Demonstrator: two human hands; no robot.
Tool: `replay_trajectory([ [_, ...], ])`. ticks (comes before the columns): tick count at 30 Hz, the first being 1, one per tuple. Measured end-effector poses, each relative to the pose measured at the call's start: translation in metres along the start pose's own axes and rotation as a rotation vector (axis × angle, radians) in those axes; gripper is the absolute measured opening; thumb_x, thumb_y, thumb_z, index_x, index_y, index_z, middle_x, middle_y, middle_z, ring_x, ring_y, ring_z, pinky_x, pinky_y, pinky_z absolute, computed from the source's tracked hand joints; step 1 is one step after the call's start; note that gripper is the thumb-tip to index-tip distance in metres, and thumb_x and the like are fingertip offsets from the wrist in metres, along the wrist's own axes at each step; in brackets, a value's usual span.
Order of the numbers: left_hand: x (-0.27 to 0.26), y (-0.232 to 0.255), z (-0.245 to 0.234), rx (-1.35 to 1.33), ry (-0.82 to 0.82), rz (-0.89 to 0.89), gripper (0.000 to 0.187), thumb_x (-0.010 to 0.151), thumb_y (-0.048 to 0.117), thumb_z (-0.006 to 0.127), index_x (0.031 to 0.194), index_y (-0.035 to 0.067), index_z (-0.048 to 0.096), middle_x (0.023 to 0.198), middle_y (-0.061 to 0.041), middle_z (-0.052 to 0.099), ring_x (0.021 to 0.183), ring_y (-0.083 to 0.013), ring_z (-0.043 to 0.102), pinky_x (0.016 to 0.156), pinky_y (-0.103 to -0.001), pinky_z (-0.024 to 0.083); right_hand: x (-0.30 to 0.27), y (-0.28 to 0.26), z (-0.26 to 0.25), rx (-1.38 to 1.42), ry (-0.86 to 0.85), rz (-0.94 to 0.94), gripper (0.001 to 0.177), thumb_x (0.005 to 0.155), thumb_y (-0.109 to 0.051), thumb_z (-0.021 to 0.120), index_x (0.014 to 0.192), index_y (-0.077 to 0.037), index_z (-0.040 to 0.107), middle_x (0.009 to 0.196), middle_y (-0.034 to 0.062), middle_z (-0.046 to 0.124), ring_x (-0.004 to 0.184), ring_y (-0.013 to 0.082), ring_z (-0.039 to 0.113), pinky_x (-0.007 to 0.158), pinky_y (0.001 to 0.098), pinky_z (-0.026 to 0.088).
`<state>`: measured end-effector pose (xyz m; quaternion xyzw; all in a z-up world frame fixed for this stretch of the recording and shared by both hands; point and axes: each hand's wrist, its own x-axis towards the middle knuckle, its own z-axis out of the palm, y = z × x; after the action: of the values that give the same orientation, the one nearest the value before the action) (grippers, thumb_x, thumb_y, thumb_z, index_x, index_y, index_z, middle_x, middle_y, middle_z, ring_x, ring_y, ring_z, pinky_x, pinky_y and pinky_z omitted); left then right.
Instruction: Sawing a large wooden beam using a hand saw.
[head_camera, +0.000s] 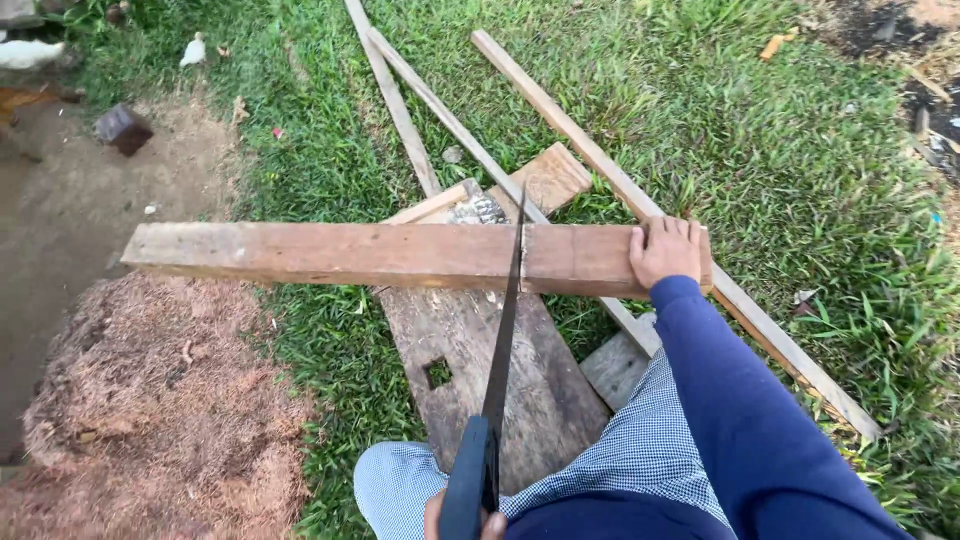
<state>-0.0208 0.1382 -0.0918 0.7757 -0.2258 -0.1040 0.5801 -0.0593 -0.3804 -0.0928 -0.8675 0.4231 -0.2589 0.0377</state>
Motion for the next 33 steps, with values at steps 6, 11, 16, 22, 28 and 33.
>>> replay_trajectory([
  [6, 0.071, 0.152, 0.041, 0.243, -0.065, -0.048, 0.055, 0.077, 0.020, 0.084, 0.122, 0.002, 0.058, 0.089, -0.017, 0.078, 0.081, -0.0234, 0.079, 0.070, -0.038, 0.062, -0.007, 0.008, 0.006, -0.082, 0.011, -0.052, 0.039, 0.106, -0.037, 0.052, 0.109, -0.001, 0.066, 0.113, 0.0209, 0.069, 0.115, 0.0380, 0.058, 0.115, 0.0511, 0.032],
  [11, 0.195, 0.112, 0.137, 0.149, -0.012, 0.117, 0.036, 0.093, 0.025, 0.075, 0.117, 0.002, 0.060, 0.084, -0.022, 0.074, 0.077, -0.0290, 0.077, 0.066, -0.040, 0.057, -0.004, 0.017, 0.012, -0.091, 0.026, -0.059, 0.039, 0.107, -0.038, 0.051, 0.106, -0.001, 0.066, 0.111, 0.0199, 0.069, 0.115, 0.0378, 0.058, 0.114, 0.0495, 0.033],
  [16, 0.175, 0.106, 0.141, 0.060, -0.011, 0.136, 0.037, 0.094, 0.024, 0.074, 0.119, 0.001, 0.058, 0.085, -0.023, 0.073, 0.078, -0.0332, 0.077, 0.066, -0.041, 0.057, -0.001, 0.010, 0.007, -0.094, 0.022, -0.041, 0.038, 0.107, -0.038, 0.051, 0.105, -0.003, 0.067, 0.110, 0.0187, 0.069, 0.114, 0.0372, 0.058, 0.113, 0.0499, 0.033],
  [22, 0.056, 0.138, 0.047, 0.174, -0.083, -0.168, 0.037, 0.086, 0.022, 0.077, 0.115, 0.004, 0.061, 0.080, -0.018, 0.079, 0.071, -0.0271, 0.081, 0.064, -0.038, 0.062, 0.005, 0.008, 0.008, -0.077, 0.020, -0.043, 0.037, 0.107, -0.037, 0.052, 0.107, -0.003, 0.067, 0.110, 0.0177, 0.069, 0.114, 0.0366, 0.059, 0.115, 0.0504, 0.033],
  [28, 0.092, 0.127, 0.069, 0.151, -0.110, -0.056, 0.042, 0.087, 0.017, 0.075, 0.121, 0.001, 0.058, 0.088, -0.017, 0.079, 0.078, -0.0248, 0.080, 0.068, -0.035, 0.064, -0.005, 0.015, 0.011, -0.109, 0.012, -0.049, 0.037, 0.108, -0.036, 0.052, 0.108, -0.002, 0.066, 0.110, 0.0190, 0.068, 0.117, 0.0381, 0.058, 0.118, 0.0522, 0.030],
  [33, 0.200, 0.126, 0.155, 0.097, -0.067, 0.061, 0.030, 0.094, 0.021, 0.073, 0.113, 0.005, 0.056, 0.081, -0.022, 0.073, 0.072, -0.0337, 0.074, 0.059, -0.044, 0.057, 0.000, 0.018, 0.008, -0.102, 0.027, -0.050, 0.037, 0.109, -0.036, 0.053, 0.108, -0.001, 0.066, 0.111, 0.0202, 0.067, 0.116, 0.0386, 0.057, 0.119, 0.0519, 0.030],
])
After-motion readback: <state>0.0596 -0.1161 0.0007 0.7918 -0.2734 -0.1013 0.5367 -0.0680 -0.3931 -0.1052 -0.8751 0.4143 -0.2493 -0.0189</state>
